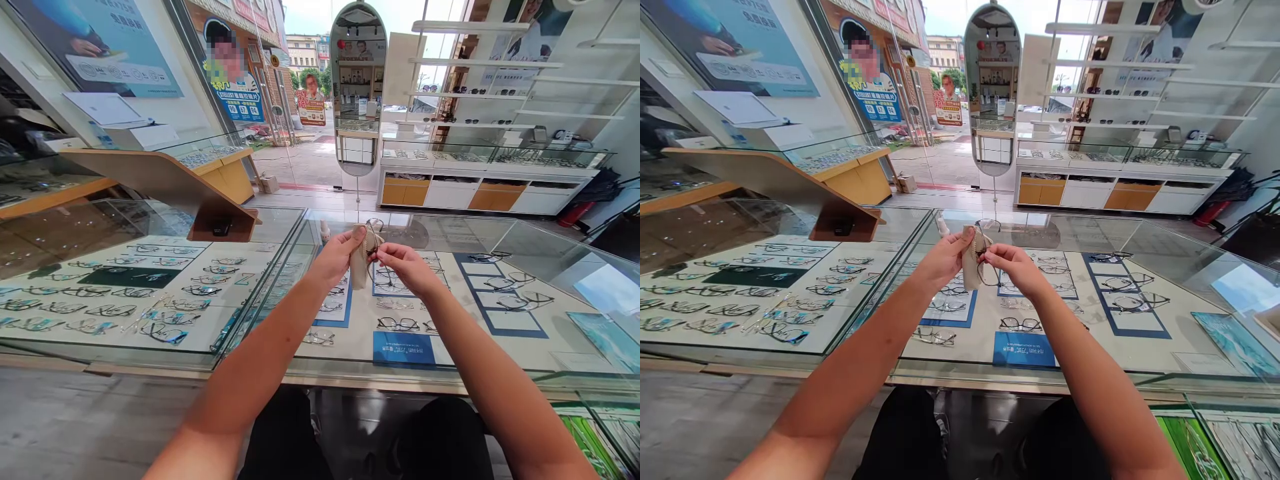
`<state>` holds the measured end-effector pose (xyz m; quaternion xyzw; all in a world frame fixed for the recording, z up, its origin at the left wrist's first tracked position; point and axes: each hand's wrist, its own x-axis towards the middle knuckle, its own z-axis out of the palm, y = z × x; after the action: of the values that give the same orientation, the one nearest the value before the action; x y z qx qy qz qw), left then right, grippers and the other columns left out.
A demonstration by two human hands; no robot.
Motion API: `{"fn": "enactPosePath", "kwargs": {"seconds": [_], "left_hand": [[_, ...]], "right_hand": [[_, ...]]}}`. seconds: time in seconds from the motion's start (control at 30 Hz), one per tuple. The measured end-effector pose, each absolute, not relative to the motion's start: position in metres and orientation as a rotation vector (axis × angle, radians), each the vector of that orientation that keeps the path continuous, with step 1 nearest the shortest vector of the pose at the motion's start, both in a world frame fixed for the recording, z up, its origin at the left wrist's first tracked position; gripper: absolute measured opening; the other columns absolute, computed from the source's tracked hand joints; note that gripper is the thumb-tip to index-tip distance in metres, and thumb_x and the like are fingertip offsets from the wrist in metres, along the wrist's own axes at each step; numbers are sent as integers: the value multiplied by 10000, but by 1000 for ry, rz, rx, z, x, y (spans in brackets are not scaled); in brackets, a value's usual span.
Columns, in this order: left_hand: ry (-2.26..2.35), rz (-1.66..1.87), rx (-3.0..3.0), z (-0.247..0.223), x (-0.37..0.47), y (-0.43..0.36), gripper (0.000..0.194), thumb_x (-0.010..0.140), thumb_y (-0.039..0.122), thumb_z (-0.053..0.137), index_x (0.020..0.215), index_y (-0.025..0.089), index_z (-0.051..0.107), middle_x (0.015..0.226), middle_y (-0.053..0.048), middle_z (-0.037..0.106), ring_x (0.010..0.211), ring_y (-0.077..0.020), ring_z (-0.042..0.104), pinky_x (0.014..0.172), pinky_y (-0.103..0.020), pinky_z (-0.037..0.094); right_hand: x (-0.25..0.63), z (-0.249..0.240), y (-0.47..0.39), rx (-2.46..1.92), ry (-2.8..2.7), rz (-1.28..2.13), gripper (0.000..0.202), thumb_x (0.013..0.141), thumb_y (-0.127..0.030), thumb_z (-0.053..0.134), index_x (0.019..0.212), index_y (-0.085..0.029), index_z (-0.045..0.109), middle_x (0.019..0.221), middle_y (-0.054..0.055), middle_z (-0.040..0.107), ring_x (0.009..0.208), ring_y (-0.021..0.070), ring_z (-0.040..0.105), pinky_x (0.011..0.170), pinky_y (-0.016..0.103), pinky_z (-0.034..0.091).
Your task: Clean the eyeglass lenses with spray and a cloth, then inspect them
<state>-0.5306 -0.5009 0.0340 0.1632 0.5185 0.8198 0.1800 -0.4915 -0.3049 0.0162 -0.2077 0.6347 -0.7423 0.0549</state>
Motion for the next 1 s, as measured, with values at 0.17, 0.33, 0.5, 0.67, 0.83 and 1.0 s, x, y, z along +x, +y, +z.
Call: {"fn": "enactPosePath", "kwargs": {"seconds": [0.17,0.33,0.5,0.67,0.83,1.0], "left_hand": [[1521,2299,419,37,-529,-504,569,796,646,916,904,99,802,799,-90,788,687,-162,701,713,-302,572],[1395,2357,408,41,-527,-502,496,749,536,991,930,112,809,845,-82,805,680,-161,713,671,-291,601],[1368,2376,430,39,-528,-501,477,776,540,971,906,114,799,815,-76,797,656,-158,716,650,-287,614],[1380,2357,461,37,-529,-500,436,755,454,1004,936,123,785,803,-54,791,621,-150,714,621,-279,609],[1419,2420,404,37,-526,-496,421,716,395,1023,925,138,764,782,-17,772,605,-127,691,566,-243,571],[1438,2374,482,38,-525,-497,431,705,357,1026,951,141,746,794,-9,762,639,-121,694,635,-247,591]], "right_hand": [[-492,17,-305,-629,1958,-2231,341,890,-575,856,898,-241,791,1016,35,759,1007,215,624,998,374,431],[-492,18,-305,-622,1972,-2210,325,894,-564,851,907,-243,806,1006,36,754,977,206,617,971,367,428],[-491,18,-305,-629,1992,-2167,314,914,-550,835,894,-240,788,986,35,740,966,211,611,973,377,432],[-490,18,-305,-642,1974,-2187,317,913,-550,838,897,-238,790,988,37,740,978,214,616,985,378,432],[-490,17,-308,-625,1902,-2225,309,896,-532,857,881,-229,796,965,31,733,961,202,607,967,365,421],[-491,15,-308,-559,1852,-2306,316,842,-532,892,865,-231,797,948,32,726,901,187,585,916,356,425]]}}
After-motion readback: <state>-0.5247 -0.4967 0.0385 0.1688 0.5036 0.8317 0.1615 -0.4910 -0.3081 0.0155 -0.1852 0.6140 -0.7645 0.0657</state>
